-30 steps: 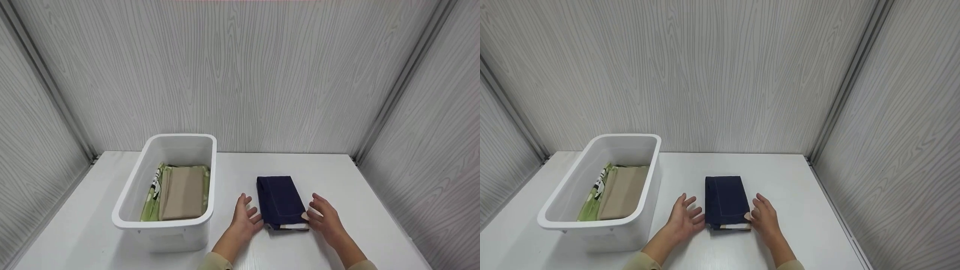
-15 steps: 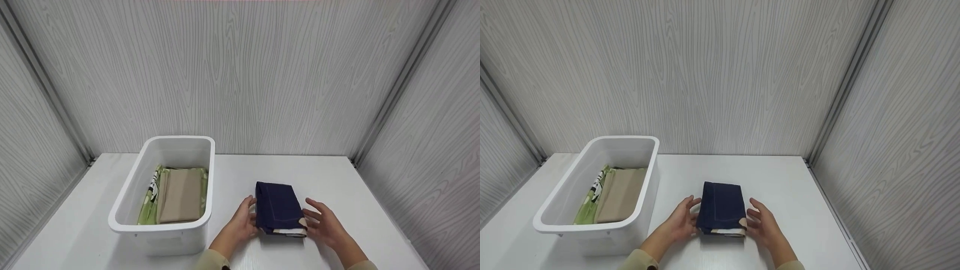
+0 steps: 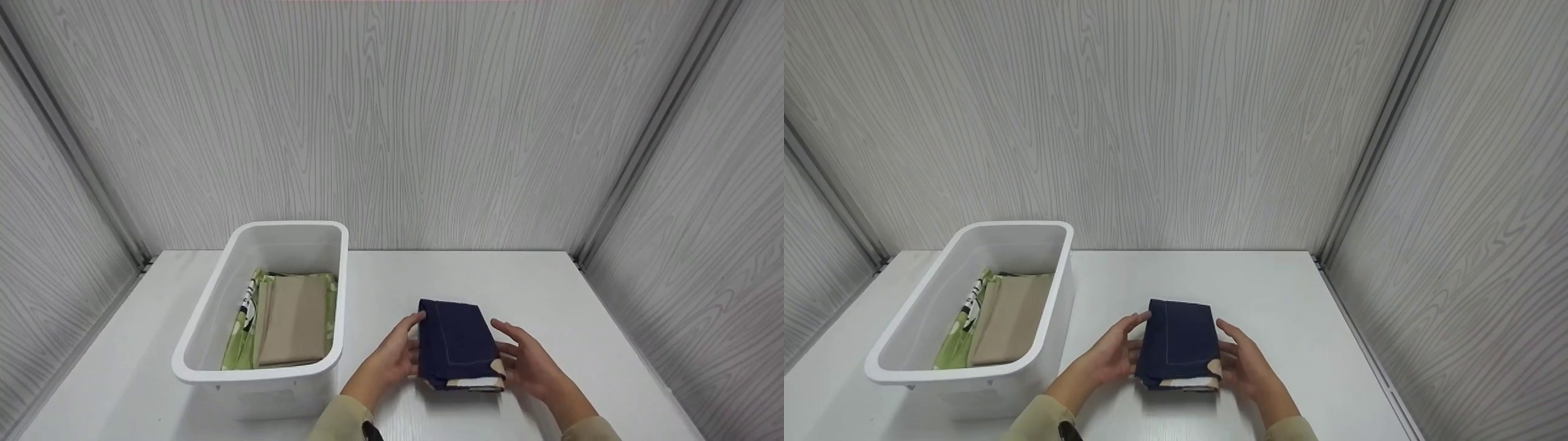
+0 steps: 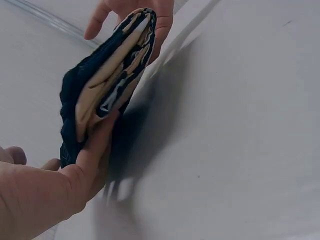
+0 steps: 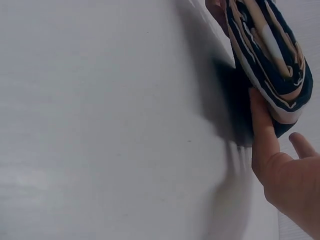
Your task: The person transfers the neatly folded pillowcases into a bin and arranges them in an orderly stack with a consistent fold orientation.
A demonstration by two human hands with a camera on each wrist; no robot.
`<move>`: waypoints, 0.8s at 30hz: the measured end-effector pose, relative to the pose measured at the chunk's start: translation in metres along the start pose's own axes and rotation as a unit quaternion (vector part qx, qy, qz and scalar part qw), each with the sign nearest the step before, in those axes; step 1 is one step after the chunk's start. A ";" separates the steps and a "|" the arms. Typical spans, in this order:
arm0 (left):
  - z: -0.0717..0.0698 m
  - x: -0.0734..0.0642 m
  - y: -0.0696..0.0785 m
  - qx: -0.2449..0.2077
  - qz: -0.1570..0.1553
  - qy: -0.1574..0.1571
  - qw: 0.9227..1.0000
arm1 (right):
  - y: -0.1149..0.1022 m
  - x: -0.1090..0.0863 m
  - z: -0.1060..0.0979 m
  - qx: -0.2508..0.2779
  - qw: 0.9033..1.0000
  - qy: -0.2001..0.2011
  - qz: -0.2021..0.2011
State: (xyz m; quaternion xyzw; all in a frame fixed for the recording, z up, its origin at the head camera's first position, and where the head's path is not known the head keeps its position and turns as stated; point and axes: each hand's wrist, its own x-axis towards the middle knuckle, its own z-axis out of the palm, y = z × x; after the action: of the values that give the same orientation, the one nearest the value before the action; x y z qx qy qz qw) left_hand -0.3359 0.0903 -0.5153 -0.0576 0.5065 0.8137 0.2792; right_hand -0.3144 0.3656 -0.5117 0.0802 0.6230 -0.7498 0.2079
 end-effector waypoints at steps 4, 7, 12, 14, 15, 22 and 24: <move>0.001 0.004 0.001 0.019 -0.003 0.000 1.000 | 0.000 0.003 0.000 -0.037 0.999 0.011 -0.004; 0.000 0.006 0.002 0.027 -0.004 0.002 1.000 | 0.000 0.004 -0.001 -0.060 0.998 0.001 -0.008; -0.002 0.005 0.004 0.062 0.017 -0.016 0.998 | -0.002 0.004 -0.003 -0.096 0.995 -0.023 -0.020; -0.003 0.005 0.004 0.075 0.025 -0.021 0.997 | -0.002 0.005 -0.003 -0.106 0.994 -0.029 -0.022; -0.003 0.005 0.004 0.086 0.030 -0.021 0.996 | -0.002 0.005 -0.004 -0.110 0.993 -0.031 -0.023; -0.001 0.008 0.007 0.147 0.050 -0.017 0.988 | -0.003 0.009 -0.003 -0.109 0.993 -0.036 -0.017; -0.001 0.009 0.006 0.161 0.056 -0.012 0.985 | -0.002 0.011 -0.002 -0.110 0.993 -0.030 -0.015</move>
State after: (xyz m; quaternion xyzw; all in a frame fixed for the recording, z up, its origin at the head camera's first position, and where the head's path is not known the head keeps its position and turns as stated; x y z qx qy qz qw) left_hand -0.3467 0.0906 -0.5143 0.0268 0.6301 0.7363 0.2452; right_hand -0.3254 0.3655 -0.5141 0.0249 0.6964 -0.6815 0.2234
